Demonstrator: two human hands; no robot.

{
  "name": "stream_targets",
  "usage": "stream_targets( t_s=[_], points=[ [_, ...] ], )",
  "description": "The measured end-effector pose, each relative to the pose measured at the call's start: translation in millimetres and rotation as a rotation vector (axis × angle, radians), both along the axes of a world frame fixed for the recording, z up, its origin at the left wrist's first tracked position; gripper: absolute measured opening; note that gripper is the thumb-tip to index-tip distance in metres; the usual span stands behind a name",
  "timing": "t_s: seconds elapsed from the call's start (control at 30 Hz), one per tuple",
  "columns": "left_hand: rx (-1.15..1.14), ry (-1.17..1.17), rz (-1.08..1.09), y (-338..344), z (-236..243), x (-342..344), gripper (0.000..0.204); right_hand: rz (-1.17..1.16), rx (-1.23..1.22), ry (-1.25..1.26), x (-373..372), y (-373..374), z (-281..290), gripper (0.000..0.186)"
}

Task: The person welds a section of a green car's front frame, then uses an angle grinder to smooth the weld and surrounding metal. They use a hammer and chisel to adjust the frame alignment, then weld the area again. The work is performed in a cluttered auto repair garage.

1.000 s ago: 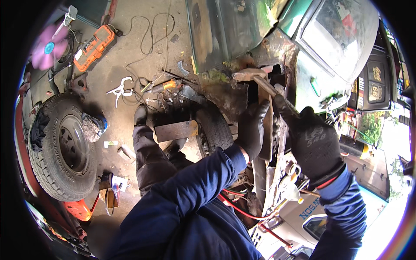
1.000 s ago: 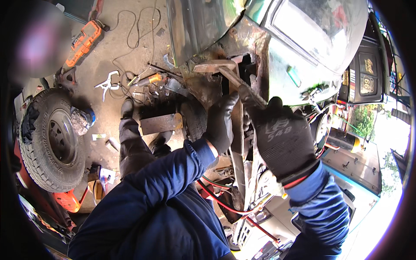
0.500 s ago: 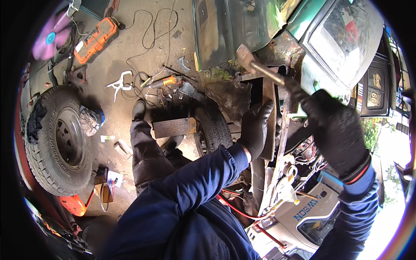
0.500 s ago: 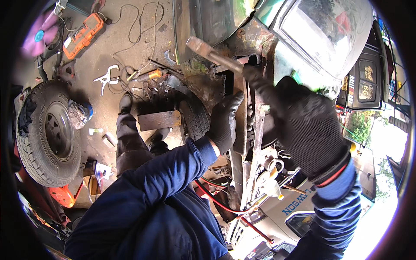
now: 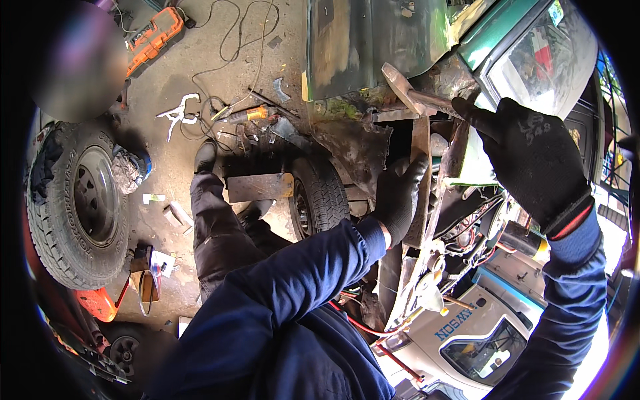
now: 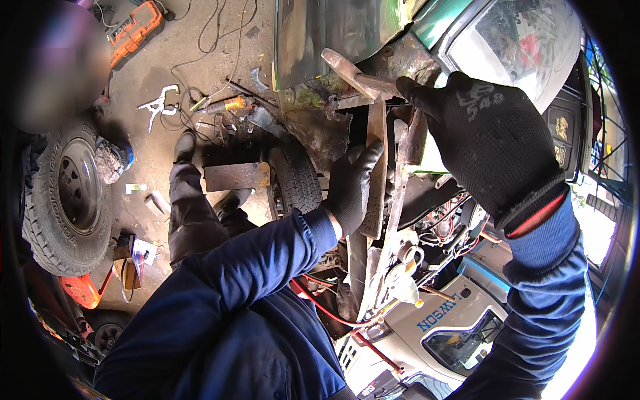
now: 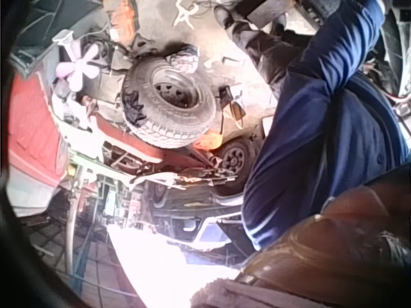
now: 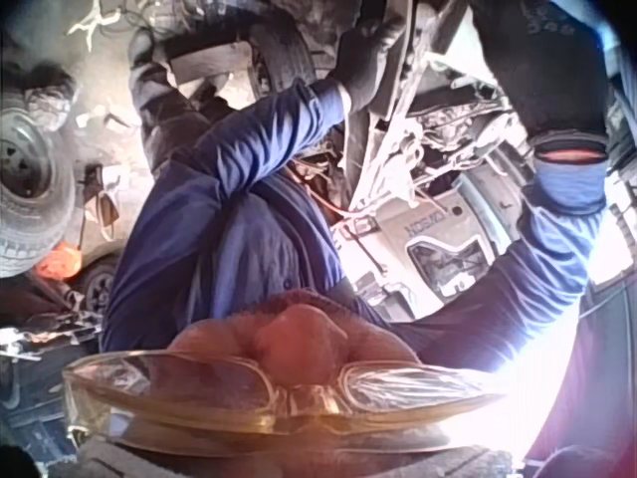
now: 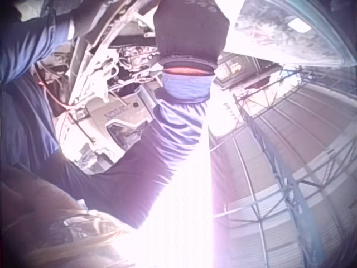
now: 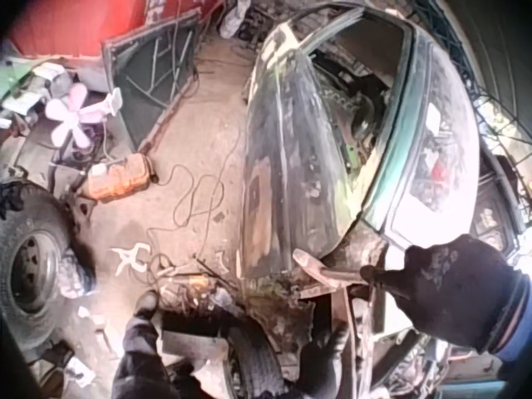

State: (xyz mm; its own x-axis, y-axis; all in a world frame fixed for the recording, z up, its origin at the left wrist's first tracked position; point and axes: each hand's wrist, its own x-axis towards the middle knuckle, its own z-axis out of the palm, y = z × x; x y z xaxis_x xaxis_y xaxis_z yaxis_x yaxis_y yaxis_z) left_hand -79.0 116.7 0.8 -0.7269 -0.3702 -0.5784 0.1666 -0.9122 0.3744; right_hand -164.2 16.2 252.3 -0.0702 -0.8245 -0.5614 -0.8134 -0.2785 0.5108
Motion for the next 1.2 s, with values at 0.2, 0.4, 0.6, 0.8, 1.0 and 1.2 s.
stream_targets(
  t_s=[0.2,0.4,0.6,0.8,1.0,1.2],
  points=[
    [-0.045,0.020,0.061,0,1,2,0.049,-0.019,-0.025,0.015,0,9,-2,0.050],
    [0.128,0.076,0.026,1,0,0,0.044,-0.056,-0.010,0.032,19,28,-10,0.058],
    [0.131,0.088,0.040,7,-7,-2,0.046,-0.068,-0.037,0.049,31,52,-22,0.063],
    [0.449,0.150,0.173,23,-26,-14,0.036,-0.182,-0.084,-0.086,61,72,-25,0.063],
    [0.443,0.264,0.052,16,-56,-8,0.030,-0.292,-0.109,-0.195,80,78,-28,0.059],
    [0.233,0.167,0.221,11,-20,-3,0.017,-0.265,-0.048,-0.052,67,75,-23,0.074]
  ],
)
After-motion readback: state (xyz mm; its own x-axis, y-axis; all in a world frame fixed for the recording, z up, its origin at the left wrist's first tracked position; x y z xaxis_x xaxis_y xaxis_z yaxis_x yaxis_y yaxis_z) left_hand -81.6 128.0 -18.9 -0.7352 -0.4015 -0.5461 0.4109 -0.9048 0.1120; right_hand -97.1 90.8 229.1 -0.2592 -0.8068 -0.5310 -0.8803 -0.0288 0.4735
